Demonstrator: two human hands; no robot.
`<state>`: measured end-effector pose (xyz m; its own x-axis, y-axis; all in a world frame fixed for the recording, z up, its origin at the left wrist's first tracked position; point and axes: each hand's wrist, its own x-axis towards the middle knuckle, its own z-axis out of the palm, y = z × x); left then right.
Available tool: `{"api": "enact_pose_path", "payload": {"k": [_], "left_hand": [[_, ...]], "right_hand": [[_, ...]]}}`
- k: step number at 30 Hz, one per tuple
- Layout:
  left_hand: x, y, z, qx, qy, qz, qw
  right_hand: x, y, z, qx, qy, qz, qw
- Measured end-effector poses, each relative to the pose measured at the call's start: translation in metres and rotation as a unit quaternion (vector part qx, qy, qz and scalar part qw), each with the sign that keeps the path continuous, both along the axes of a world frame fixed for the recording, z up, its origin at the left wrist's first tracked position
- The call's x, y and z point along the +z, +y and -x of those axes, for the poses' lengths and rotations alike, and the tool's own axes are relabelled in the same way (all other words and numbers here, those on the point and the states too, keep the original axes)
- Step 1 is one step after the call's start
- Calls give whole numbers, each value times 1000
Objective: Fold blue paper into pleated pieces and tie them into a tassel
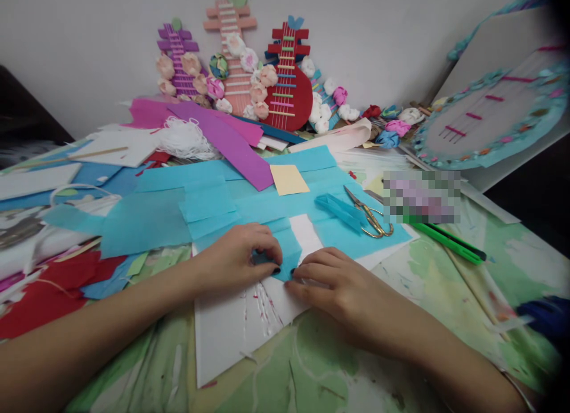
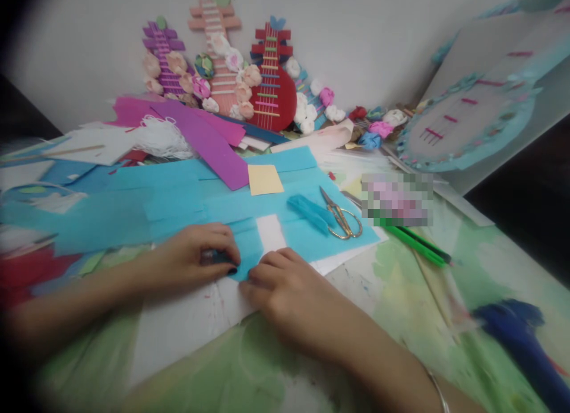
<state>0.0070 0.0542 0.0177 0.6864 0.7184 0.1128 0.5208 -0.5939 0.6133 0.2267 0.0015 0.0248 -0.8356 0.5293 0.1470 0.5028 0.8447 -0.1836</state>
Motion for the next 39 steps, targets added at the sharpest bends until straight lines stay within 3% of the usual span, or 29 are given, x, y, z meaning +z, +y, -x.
{"api": "enact_pose_path", "payload": {"k": [21, 33, 39], "left_hand": [[-3, -6, -4, 17, 60, -30, 998], [-1, 2, 2, 38, 132, -9, 990], [3, 10, 10, 50, 136, -51, 988]], "right_hand": [[-5, -2, 3, -17, -2, -4, 1000], [-4, -2, 3, -22, 3, -9, 1000], [-3, -2, 4, -25, 6, -18, 1000]]}}
